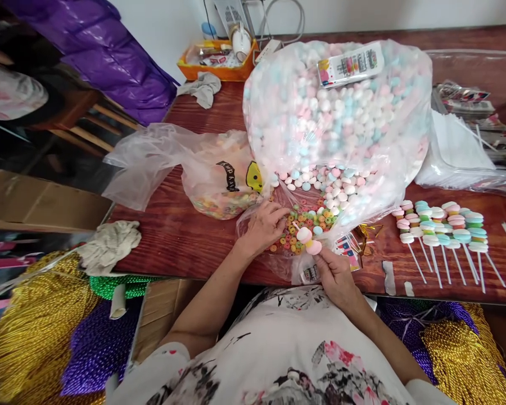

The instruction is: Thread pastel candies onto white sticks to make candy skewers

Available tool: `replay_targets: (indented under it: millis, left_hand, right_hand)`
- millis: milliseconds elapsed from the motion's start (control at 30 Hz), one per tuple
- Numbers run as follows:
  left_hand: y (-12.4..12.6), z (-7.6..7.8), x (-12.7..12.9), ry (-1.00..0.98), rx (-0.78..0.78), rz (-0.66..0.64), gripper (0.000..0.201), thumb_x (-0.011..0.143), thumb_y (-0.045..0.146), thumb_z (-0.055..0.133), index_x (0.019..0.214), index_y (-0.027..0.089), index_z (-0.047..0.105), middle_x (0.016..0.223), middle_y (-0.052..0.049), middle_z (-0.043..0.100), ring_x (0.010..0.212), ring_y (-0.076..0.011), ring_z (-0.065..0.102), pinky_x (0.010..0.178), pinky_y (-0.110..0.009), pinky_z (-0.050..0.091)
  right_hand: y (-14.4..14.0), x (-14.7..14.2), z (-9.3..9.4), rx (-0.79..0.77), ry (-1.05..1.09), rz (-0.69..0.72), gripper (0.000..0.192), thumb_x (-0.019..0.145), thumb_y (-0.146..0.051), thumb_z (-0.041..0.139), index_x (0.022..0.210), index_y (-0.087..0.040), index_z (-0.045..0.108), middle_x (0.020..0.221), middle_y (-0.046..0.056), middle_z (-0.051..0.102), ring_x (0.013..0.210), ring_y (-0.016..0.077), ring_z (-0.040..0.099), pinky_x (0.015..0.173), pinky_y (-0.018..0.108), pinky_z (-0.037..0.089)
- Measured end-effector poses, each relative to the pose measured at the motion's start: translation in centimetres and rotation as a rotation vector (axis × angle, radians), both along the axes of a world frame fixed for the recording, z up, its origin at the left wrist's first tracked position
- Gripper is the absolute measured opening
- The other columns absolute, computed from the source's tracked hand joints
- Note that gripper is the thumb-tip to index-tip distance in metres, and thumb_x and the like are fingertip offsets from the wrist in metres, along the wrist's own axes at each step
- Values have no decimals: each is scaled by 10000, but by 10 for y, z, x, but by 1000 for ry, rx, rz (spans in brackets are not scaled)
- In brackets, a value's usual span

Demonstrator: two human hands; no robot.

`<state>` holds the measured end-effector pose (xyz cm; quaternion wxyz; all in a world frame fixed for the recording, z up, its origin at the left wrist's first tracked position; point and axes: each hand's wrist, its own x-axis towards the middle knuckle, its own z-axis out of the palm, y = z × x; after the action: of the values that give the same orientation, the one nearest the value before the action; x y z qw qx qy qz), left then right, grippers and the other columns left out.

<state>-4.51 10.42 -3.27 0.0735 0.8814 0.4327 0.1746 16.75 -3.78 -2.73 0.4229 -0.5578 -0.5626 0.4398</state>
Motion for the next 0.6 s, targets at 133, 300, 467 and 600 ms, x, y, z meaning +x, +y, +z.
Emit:
replay_targets:
  millis: [133, 300, 467, 600]
  left_hand:
    - [-9, 0, -5, -22, 20, 9, 461, 847, 77, 493, 1278, 175, 625, 993, -95, 642, 934, -239, 586, 830, -365, 513]
    - [-4, -6, -12, -140, -78, -101, 423, 811, 33, 504, 1178, 162, 670, 1105, -109, 686, 1037, -233, 624, 931, -391, 517]
    - [-2, 1, -13, -447, -222, -19, 287, 801, 87, 601, 1033, 180, 742, 968, -76, 735, 903, -199, 670, 861, -371, 553]
    - [-17, 18, -9, -1043, -521, 95, 311, 743, 219, 782, 1051, 197, 748, 877, -37, 743, 804, -174, 714, 734, -316, 604]
  right_hand:
    - [3, -3, 1, 37, -42, 33, 325, 1012, -377, 468, 860, -175, 671, 592, -28, 441, 558, 128, 397, 553, 271, 329]
    - [3, -5, -1, 52, -78, 24, 339, 1015, -385, 457, 931, -160, 696, 581, -34, 435, 540, 126, 384, 546, 269, 330]
    - [2, -9, -2, 66, -107, 42, 337, 1015, -368, 451, 876, -168, 683, 593, -31, 443, 541, 122, 371, 548, 267, 320]
    - [3, -12, 6, 75, -123, 76, 344, 1021, -344, 433, 855, -171, 679, 609, -28, 449, 558, 118, 359, 564, 267, 316]
